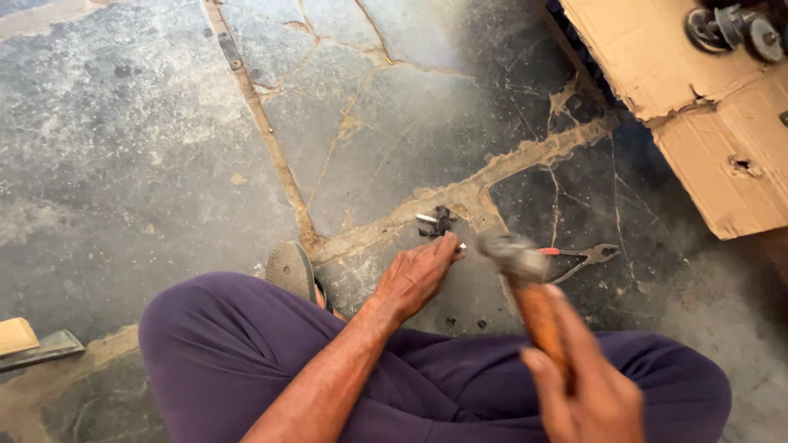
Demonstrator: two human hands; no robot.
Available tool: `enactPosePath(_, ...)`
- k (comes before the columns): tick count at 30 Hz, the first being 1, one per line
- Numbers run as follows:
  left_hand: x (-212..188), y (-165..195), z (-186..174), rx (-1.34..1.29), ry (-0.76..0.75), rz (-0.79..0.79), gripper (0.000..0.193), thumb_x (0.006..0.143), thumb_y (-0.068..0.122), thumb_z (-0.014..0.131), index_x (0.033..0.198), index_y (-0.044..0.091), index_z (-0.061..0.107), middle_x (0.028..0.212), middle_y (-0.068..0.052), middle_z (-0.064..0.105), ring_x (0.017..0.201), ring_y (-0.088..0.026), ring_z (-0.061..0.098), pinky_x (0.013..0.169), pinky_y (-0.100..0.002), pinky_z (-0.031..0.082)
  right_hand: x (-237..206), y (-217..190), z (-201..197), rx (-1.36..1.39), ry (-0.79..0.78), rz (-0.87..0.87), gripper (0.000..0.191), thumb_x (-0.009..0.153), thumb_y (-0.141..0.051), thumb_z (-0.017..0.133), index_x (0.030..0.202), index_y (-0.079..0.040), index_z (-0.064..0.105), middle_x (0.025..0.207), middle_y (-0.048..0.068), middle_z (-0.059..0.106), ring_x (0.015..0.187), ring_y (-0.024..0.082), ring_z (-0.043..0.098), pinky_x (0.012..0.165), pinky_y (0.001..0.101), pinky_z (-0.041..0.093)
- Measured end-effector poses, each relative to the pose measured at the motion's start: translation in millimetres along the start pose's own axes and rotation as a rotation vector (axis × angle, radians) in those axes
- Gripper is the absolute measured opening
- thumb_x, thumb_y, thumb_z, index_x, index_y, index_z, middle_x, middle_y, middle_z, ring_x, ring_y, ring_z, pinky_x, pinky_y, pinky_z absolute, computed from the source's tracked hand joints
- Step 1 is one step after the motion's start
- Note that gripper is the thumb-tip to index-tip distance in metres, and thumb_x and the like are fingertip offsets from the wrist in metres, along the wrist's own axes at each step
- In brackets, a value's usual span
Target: The person sits on the floor and uses a hammer and a metal punch to strike a small mechanical component. They repeatedly tap the part, occasionally inspecting it and adjusting its position. The task involves disassembling or modifying the component using manual tools.
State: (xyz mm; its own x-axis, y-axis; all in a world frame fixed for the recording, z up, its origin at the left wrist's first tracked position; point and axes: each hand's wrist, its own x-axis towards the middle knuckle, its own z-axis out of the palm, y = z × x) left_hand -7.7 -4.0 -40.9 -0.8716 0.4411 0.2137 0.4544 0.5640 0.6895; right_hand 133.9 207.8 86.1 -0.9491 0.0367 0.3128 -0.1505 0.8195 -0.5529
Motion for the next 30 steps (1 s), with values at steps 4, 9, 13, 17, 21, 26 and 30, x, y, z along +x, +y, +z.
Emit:
enactPosePath(4,0.6,0.3,0.6,0.017,-0.016,0.003,0.013,0.104,0.019,0.052,0.103,0.007,0.045,0.096,-0.017,0.067,0.093,-0.041,0.068,0.07,-0.052,0.051,-2.8,2.8,-37.2,0.548,0.051,0.208,0.058,0.087,-0.016,0.07,0.142,-0.007,0.056,0.121,0.022,0.072,0.105,0.033,0.074,0.085,0.0396,0.059)
enactPosePath(9,0.4,1.4,0.6,0.031,-0.037,-0.006,0.014,0.104,0.02,0.051,0.105,0.007,0.045,0.097,-0.018,0.067,0.093,-0.042,0.067,0.07,-0.053,0.051,11.4,-3.2,-6.5,0.167,0.027,0.132,0.057,0.089,-0.019,0.069,0.143,-0.01,0.053,0.121,0.023,0.072,0.105,0.039,0.073,0.082,0.042,0.059)
enactPosePath(13,0.0,1.6,-0.9,0.003,-0.052,-0.021,0.017,0.103,0.024,0.053,0.104,0.008,0.046,0.1,-0.02,0.067,0.093,-0.044,0.066,0.07,-0.054,0.05,16.0,-10.4,21.3,0.025,-0.24,0.178,0.056,0.092,-0.023,0.066,0.145,-0.013,0.051,0.117,0.024,0.073,0.105,0.043,0.072,0.08,0.0447,0.058)
enactPosePath(17,1.9,0.8,-3.6,-0.056,-0.005,-0.088,0.015,0.104,0.019,0.051,0.111,0.007,0.047,0.096,-0.022,0.068,0.089,-0.047,0.066,0.068,-0.055,0.049,19.0,-13.5,10.6,0.073,-0.06,0.263,0.051,0.097,-0.024,0.061,0.146,-0.011,0.053,0.09,0.02,0.073,0.082,0.032,0.075,0.067,0.0382,0.058)
enactPosePath(21,4.4,0.0,-6.5,-0.084,0.078,-0.207,0.021,0.105,0.025,0.056,0.11,0.005,0.048,0.085,-0.022,0.07,0.078,-0.047,0.067,0.063,-0.056,0.049,31.8,-2.3,14.4,0.408,-0.017,0.434,0.044,0.101,-0.027,0.055,0.14,-0.006,0.055,0.069,0.007,0.06,0.051,0.013,0.058,0.047,0.0294,0.046)
enactPosePath(26,5.1,-0.2,-8.4,-0.116,0.152,-0.197,0.019,0.105,0.024,0.056,0.109,0.006,0.05,0.082,-0.021,0.07,0.076,-0.045,0.068,0.063,-0.055,0.05,27.9,20.3,36.0,0.639,-0.018,0.564,0.041,0.104,-0.031,0.049,0.134,-0.004,0.057,0.065,0.003,0.056,0.046,0.009,0.051,0.041,0.0261,0.041)
enactPosePath(30,4.8,0.6,-8.0,-0.058,0.106,-0.191,0.021,0.104,0.024,0.058,0.109,0.005,0.05,0.081,-0.02,0.069,0.075,-0.045,0.067,0.061,-0.055,0.049,16.7,25.0,38.7,0.678,-0.034,0.599,0.042,0.102,-0.031,0.05,0.135,-0.005,0.057,0.065,0.004,0.057,0.047,0.01,0.051,0.041,0.0264,0.042)
